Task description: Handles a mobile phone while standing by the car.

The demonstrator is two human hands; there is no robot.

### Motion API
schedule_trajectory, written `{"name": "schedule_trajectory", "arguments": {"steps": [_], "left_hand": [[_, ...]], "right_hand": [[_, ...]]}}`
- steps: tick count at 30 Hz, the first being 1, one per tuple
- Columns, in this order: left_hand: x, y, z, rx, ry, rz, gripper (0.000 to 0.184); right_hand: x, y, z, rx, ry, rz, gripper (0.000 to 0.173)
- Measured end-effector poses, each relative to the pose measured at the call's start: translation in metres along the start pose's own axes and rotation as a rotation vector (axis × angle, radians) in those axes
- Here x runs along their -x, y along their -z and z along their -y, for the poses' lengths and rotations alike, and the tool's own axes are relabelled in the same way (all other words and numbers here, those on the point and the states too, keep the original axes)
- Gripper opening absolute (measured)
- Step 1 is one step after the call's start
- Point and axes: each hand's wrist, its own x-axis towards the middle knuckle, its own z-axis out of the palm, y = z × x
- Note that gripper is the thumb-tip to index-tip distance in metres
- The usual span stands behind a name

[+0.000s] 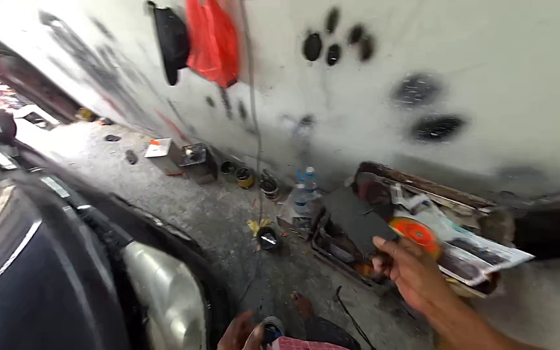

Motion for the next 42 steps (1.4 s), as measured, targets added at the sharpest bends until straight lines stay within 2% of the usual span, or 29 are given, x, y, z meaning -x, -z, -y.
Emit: {"name": "schedule_trajectory", "arguments": {"steps": [2,4,7,9,10,12,14,17,20,22,23,24,27,29,31,34,37,42], "left_hand": [[-0.005,0.002,-0.038,0.2,-0.08,-0.085,0.069],[0.006,0.017,-0.069,0.397,-0.13,-0.217,0.074],[0.052,0.05,-0.085,0.552,-0.303,-0.535,0.056],[0.087,0.069,-0.075,0.49,-0.429,-0.737,0.042],[0.103,0.077,-0.068,0.458,-0.462,-0.808,0.037],[0.129,0.089,-0.053,0.394,-0.497,-0.914,0.034],[0.148,0.095,-0.039,0.318,-0.517,-0.962,0.032],[0.168,0.098,-0.028,0.208,-0.522,-1.015,0.029],[0.185,0.105,-0.016,0.107,-0.505,-1.074,0.028],[0.194,0.108,-0.006,0.095,-0.474,-1.112,0.028],[0.198,0.109,-0.003,0.098,-0.468,-1.127,0.027],[0.203,0.11,0.0,0.115,-0.465,-1.133,0.028],[0.217,0.116,0.007,0.31,-0.508,-1.102,0.028],[0.224,0.121,0.01,0.48,-0.54,-1.052,0.03],[0.228,0.125,0.011,0.597,-0.55,-1.01,0.03],[0.231,0.126,0.013,0.694,-0.567,-0.945,0.032],[0.234,0.129,0.014,0.762,-0.601,-0.881,0.032],[0.24,0.132,0.02,0.719,-0.63,-0.776,0.031]], "right_hand": [[0.039,-0.051,-0.007,-0.025,-0.028,0.341,0.02],[0.08,-0.091,-0.019,-0.088,-0.072,0.703,0.025],[0.128,-0.137,-0.031,-0.099,-0.156,1.203,0.026],[0.154,-0.163,-0.036,-0.059,-0.132,1.372,0.027],[0.164,-0.176,-0.036,0.006,-0.048,1.411,0.034],[0.183,-0.205,-0.037,0.216,0.213,1.44,0.061],[0.203,-0.232,-0.034,0.506,0.438,1.448,0.075],[0.228,-0.259,-0.046,0.728,0.701,1.511,0.061],[0.244,-0.271,-0.066,0.645,0.904,1.507,0.043],[0.254,-0.274,-0.074,0.607,0.943,1.487,0.037],[0.257,-0.274,-0.076,0.576,0.842,1.49,0.037],[0.26,-0.276,-0.076,0.543,0.65,1.509,0.039],[0.267,-0.286,-0.071,0.436,-0.2,1.495,0.049],[0.266,-0.285,-0.073,0.354,-0.706,1.61,0.067],[0.269,-0.28,-0.079,0.212,-1.014,1.814,0.07],[0.282,-0.278,-0.087,0.038,-1.216,2.051,0.065],[0.295,-0.279,-0.091,-0.043,-1.254,2.081,0.066],[0.302,-0.279,-0.094,-0.082,-1.279,2.046,0.064]]}}
